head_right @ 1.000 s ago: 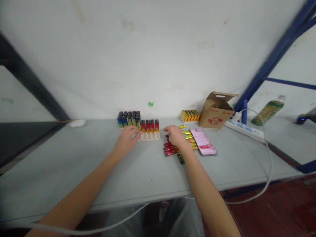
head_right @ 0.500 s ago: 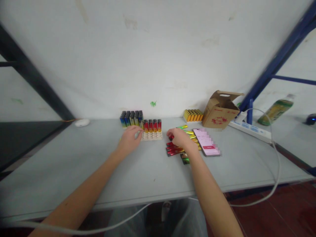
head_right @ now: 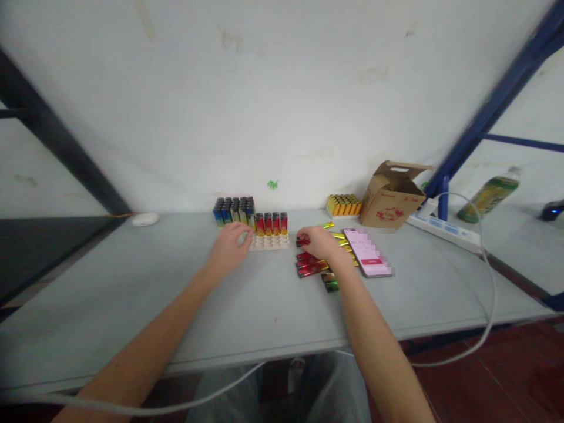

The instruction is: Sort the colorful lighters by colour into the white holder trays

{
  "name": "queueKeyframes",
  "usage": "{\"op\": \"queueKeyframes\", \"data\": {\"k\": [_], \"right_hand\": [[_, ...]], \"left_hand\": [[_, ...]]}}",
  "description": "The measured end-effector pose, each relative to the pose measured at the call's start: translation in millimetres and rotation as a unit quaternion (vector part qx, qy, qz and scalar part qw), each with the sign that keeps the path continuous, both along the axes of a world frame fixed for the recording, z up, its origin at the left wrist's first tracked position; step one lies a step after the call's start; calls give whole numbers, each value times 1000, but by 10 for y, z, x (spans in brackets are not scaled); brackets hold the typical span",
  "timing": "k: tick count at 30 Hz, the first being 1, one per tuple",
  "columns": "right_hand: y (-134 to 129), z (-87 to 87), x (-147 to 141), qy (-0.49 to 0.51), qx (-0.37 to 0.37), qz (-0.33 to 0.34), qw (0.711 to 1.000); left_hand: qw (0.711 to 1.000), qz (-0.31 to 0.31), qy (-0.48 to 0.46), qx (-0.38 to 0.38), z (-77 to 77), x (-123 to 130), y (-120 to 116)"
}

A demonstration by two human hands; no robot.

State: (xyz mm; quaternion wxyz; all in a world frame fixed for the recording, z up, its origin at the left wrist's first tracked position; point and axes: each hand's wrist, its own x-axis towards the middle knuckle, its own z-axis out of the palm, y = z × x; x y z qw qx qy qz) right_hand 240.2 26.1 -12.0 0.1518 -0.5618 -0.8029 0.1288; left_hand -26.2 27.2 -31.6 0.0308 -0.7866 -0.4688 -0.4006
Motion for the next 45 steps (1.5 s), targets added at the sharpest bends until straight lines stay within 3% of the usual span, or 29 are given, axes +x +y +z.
{"op": "queueKeyframes", "data": {"k": [13,16,18,21,24,29,33,37,43,45], "right_hand": [[-25,5,-72,-9,12,64,998],[-26,34,-57,70,36,59,995],[2,49,-14,166,89,18,982],[73,63,55,349,166,-55,921],[126,89,86,507,174,-101,838],[115,190,144,665,90,-129,730],[66,265,196,722,-20,-123,680],[-39,289,63,711,-119,-45,691],[-217,196,-377,596,-250,50,761],[-235,136,-497,582,-266,78,764]], "left_hand": [[1000,-1,-3,2,24,-13,2],[1000,-1,-3,3,30,-23,5],[1000,0,-3,1,29,-25,7],[1000,4,2,1,24,-18,7],[1000,4,2,0,18,-12,8],[1000,0,-7,-10,21,-17,5],[1000,-1,-9,-18,33,-6,-11],[1000,-2,-6,-23,33,4,-26],[1000,-7,-10,-29,31,3,-29],[999,-3,-11,-31,37,6,-30]]}}
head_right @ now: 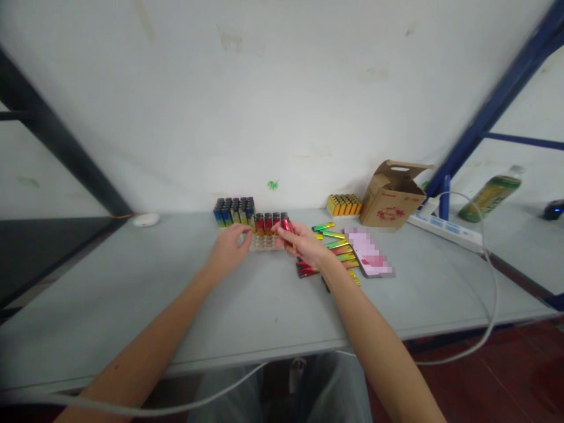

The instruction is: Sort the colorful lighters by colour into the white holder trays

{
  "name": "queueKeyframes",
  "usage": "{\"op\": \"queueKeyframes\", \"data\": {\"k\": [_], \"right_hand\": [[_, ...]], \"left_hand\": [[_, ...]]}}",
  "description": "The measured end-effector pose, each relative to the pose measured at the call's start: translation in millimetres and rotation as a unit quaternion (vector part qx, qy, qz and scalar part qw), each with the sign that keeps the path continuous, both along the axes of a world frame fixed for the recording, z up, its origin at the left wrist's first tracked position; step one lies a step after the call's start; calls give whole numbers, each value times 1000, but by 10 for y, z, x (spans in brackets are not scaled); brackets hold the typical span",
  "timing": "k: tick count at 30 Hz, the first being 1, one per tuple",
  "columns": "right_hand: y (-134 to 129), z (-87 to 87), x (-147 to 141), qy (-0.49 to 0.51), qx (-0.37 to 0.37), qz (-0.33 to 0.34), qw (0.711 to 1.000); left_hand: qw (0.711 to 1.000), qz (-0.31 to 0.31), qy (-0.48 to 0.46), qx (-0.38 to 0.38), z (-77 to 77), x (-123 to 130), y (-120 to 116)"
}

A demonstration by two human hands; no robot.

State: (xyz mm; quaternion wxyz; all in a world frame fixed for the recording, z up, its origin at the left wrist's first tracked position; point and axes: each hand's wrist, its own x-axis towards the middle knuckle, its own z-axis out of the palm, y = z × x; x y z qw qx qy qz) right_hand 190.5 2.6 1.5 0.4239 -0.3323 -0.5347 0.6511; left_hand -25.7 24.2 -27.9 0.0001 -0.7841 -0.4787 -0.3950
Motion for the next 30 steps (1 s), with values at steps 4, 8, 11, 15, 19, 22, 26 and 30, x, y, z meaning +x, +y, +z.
{"op": "queueKeyframes", "data": {"k": [4,8,11,15,19,22,26,30], "right_hand": [[1,-107,-140,13,-10,41,999],[2,-150,-192,39,-40,77,995],[3,-147,-210,77,-70,108,989],[4,-130,-216,83,-102,122,984],[-6,-115,-224,95,-105,105,984],[-10,-110,-236,135,-95,73,984],[4,-106,-231,175,-89,39,980],[20,-100,-200,180,-116,29,976]], "left_hand": [[1000,-1,14,-10,11,7,-11],[1000,2,21,-16,-4,15,-18],[1000,6,0,-25,-19,24,-16],[999,11,-6,-32,-19,32,-17],[999,5,-5,-33,-13,38,-33],[999,-3,-3,-34,-11,46,-49],[999,-20,8,-34,-5,61,-67],[999,-30,27,-32,6,81,-86]]}}
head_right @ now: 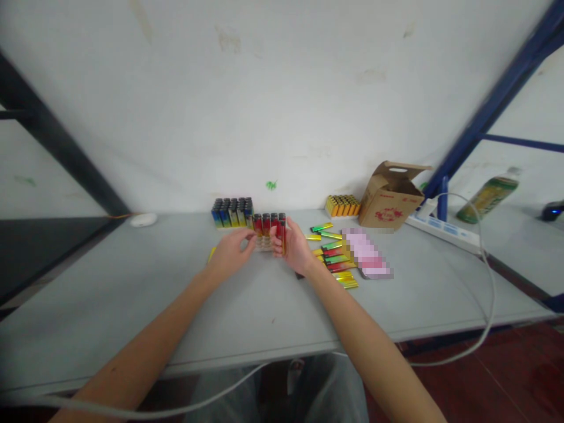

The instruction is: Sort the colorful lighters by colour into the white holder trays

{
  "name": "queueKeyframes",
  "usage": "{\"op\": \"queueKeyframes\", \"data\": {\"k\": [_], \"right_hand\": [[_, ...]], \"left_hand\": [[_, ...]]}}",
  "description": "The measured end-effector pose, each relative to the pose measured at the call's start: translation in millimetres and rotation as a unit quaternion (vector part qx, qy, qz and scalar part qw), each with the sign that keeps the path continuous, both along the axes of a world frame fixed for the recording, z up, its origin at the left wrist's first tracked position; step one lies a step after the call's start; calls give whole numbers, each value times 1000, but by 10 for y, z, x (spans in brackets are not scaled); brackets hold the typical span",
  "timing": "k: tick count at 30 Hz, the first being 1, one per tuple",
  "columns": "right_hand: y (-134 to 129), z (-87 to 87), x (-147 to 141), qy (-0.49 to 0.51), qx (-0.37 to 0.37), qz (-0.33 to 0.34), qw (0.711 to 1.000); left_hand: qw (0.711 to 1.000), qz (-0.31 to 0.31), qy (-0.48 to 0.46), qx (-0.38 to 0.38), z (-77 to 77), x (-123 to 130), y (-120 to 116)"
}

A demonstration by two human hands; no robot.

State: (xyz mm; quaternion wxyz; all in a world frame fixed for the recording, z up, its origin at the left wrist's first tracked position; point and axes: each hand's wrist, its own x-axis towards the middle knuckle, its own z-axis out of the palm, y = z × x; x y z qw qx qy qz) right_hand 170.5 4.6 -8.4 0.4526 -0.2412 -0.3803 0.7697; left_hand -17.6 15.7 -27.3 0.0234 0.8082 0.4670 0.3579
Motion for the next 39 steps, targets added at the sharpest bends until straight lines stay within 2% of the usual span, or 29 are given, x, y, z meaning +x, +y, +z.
{"op": "queueKeyframes", "data": {"k": [6,9,12,16,19,22,25,28,31,35,37,39], "right_hand": [[0,5,17,22,5,11,1000],[-6,10,-16,11,25,-29,999],[-7,-6,-58,-32,88,-103,990],[17,-71,-74,-114,181,-202,956],[38,-113,-59,-170,219,-238,931],[23,-112,-64,-230,263,-283,893],[-28,-69,-110,-278,271,-324,863],[-79,-29,-168,-284,259,-357,851],[-97,-33,-205,-287,242,-370,850],[-91,-70,-220,-287,218,-345,866],[-86,-74,-208,-296,247,-335,860],[-77,-68,-176,-306,287,-342,841]], "left_hand": [[1000,-11,16,-9,17,22,-29],[1000,-14,22,-13,13,24,-29],[999,-16,23,-18,16,27,-37],[998,-42,15,-38,43,47,-82],[996,-82,5,-44,57,70,-115],[993,-106,-6,-43,51,104,-131],[991,-118,-40,-53,43,168,-151],[987,-119,-83,-75,41,252,-187],[990,-75,-92,-78,37,302,-212],[996,-14,-58,-69,36,285,-200],[994,-13,-69,-85,42,266,-183],[985,-45,-109,-124,49,255,-165]]}}
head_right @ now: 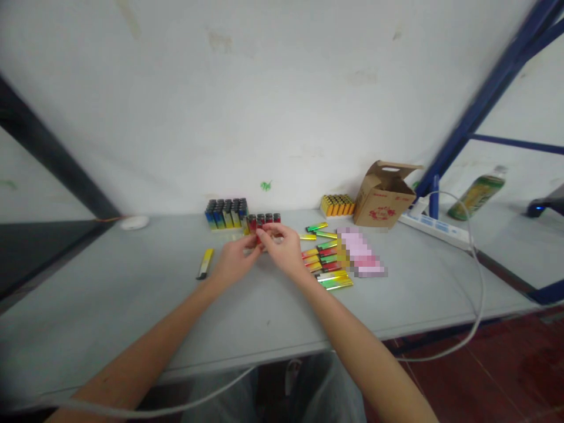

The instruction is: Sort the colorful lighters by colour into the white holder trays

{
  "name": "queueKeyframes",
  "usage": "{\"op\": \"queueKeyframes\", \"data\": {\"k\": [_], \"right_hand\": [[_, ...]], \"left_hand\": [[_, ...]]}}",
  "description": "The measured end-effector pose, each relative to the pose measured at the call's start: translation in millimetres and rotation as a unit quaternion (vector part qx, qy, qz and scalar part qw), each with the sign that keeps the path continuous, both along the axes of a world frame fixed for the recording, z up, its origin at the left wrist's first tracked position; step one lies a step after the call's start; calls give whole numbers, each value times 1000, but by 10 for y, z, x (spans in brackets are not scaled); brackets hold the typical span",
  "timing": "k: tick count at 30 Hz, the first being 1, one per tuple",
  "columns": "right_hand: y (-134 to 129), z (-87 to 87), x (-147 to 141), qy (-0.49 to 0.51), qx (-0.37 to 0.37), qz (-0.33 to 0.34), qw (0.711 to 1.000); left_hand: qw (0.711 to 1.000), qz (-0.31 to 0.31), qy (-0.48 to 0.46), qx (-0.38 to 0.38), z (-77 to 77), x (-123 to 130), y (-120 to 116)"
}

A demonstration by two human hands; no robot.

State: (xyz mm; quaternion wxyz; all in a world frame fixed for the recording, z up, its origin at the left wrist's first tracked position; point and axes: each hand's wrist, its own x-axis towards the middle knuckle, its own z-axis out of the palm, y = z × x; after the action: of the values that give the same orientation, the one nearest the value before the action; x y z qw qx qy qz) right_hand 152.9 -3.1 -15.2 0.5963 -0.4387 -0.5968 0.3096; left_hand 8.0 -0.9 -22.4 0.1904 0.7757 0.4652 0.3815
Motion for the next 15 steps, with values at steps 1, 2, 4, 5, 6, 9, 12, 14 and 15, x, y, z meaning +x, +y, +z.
{"op": "queueKeyframes", "data": {"k": [1,2,4,5,6,9,12,14,15], "right_hand": [[6,5,21,-12,20,-7,1000],[13,10,44,-22,39,-15,999],[29,17,88,-41,71,-20,996],[36,20,105,-49,84,-17,995],[42,22,116,-56,94,-11,994],[45,25,122,-68,104,-3,992],[32,24,104,-77,100,1,992],[24,22,94,-82,102,3,991],[21,21,91,-83,105,3,991]], "left_hand": [[999,-20,-25,-20,3,-2,8],[997,-38,-48,-38,7,-2,16],[993,-58,-83,-62,12,0,27],[991,-63,-94,-69,15,1,29],[990,-66,-101,-72,18,1,29],[989,-73,-106,-79,27,1,19],[986,-89,-113,-85,31,5,4],[985,-96,-114,-86,27,10,-1],[986,-96,-110,-86,23,12,-1]]}}
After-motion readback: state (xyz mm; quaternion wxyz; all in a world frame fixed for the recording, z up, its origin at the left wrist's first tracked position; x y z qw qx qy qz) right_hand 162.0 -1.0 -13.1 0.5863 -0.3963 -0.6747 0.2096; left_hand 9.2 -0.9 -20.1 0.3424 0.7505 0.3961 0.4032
